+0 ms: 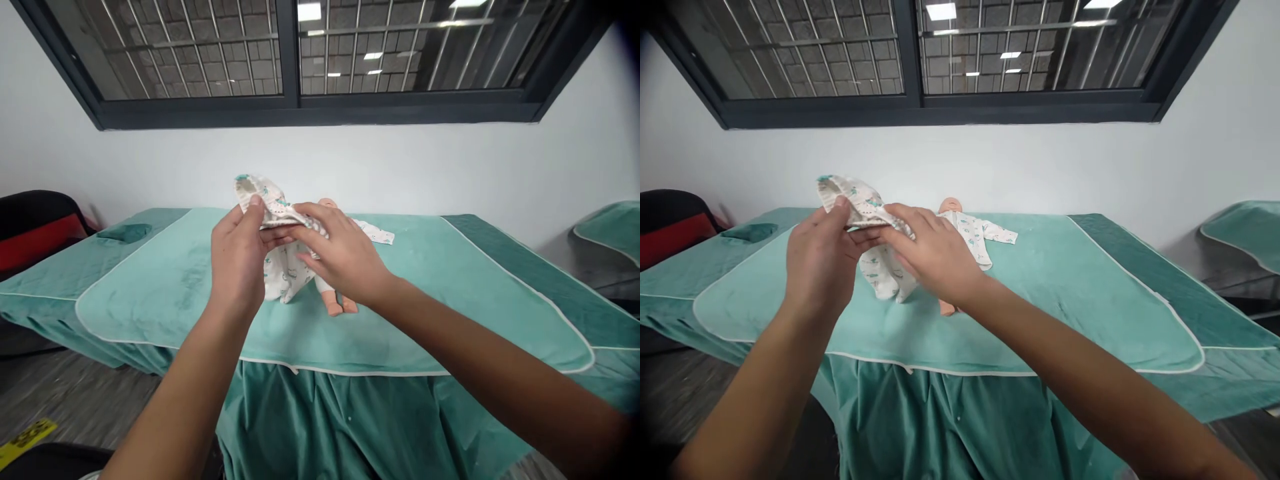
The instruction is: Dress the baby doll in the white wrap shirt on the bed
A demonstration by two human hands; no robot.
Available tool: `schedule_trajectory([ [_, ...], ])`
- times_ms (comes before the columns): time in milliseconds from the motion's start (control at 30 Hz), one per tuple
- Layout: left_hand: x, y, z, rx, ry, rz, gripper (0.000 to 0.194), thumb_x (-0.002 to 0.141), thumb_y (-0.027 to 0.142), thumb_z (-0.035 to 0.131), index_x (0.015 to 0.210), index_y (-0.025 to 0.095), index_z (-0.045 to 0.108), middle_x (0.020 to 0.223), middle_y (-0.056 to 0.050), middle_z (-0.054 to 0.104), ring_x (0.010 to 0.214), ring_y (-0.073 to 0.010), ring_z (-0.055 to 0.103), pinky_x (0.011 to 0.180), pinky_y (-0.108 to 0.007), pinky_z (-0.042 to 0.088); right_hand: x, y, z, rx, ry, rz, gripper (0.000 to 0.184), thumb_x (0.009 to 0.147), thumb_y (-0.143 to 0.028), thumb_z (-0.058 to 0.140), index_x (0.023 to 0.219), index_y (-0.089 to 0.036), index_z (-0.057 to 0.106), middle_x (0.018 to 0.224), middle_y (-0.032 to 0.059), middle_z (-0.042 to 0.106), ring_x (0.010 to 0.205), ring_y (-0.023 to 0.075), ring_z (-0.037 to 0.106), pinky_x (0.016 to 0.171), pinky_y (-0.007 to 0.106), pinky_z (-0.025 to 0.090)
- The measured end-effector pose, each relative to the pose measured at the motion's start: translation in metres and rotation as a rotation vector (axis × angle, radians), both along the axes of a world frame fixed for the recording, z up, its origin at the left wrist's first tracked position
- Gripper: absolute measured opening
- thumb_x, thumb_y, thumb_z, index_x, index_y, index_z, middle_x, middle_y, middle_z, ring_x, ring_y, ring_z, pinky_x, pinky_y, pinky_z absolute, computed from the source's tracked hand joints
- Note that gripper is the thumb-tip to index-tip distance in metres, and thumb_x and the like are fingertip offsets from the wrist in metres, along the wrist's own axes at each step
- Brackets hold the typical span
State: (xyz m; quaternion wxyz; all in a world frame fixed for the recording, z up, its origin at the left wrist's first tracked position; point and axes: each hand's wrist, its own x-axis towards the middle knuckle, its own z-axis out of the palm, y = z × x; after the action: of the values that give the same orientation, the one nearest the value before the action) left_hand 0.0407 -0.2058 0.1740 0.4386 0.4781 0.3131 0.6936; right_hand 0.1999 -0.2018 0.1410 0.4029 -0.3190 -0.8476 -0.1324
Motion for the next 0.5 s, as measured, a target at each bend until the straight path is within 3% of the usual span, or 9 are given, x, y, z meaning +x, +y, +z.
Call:
schedule_trajectory([
  [133, -0.005, 0.0, 0.007, -0.016, 0.095, 0.027, 0.026, 0.09, 0.037, 0.063, 0.097, 0.013, 0.063, 0.082, -0.004, 0.067, 0.084, -0.0233, 0.075, 0.083, -0.041, 0.061, 0.011, 0.018, 0.014, 0.055, 0.083, -0.057, 0.019, 0.098, -0.017, 0.048, 0.11, -0.024, 0.061, 0.123, 0.0078, 0.059, 0.109, 0.0229, 0.056, 0.087, 0.037, 0.048],
  [300, -0.018, 0.004, 0.014, 0.077, 0.145, 0.251, 0.02, 0.087, 0.019, 0.062, 0.106, 0.014, 0.057, 0.084, -0.001, 0.066, 0.067, -0.0158, 0.07, 0.083, -0.044, 0.06, 0.023, 0.029, 0.034, 0.035, 0.105, -0.053, 0.013, 0.099, -0.027, 0.053, 0.091, -0.02, 0.062, 0.1, 0.0045, 0.058, 0.092, 0.0194, 0.055, 0.078, 0.033, 0.046],
  [400, -0.022, 0.004, 0.019, 0.056, 0.12, 0.209, 0.02, 0.086, 0.017, 0.062, 0.103, 0.015, 0.054, 0.082, -0.001, 0.065, 0.069, -0.017, 0.071, 0.086, -0.048, 0.059, 0.023, 0.03, 0.04, 0.0, 0.1, 0.003, 0.01, 0.097, -0.025, 0.056, 0.102, -0.021, 0.064, 0.1, 0.0036, 0.058, 0.092, 0.0187, 0.055, 0.078, 0.031, 0.046],
  [500, -0.022, 0.002, 0.023, 0.05, 0.1, 0.144, 0.014, 0.087, 0.02, 0.062, 0.095, 0.015, 0.052, 0.078, -0.002, 0.064, 0.069, -0.0202, 0.072, 0.083, -0.05, 0.059, 0.02, 0.028, 0.037, -0.028, 0.076, 0.027, 0.03, 0.095, -0.018, 0.056, 0.125, -0.024, 0.061, 0.108, 0.0035, 0.057, 0.096, 0.0178, 0.056, 0.081, 0.031, 0.047],
])
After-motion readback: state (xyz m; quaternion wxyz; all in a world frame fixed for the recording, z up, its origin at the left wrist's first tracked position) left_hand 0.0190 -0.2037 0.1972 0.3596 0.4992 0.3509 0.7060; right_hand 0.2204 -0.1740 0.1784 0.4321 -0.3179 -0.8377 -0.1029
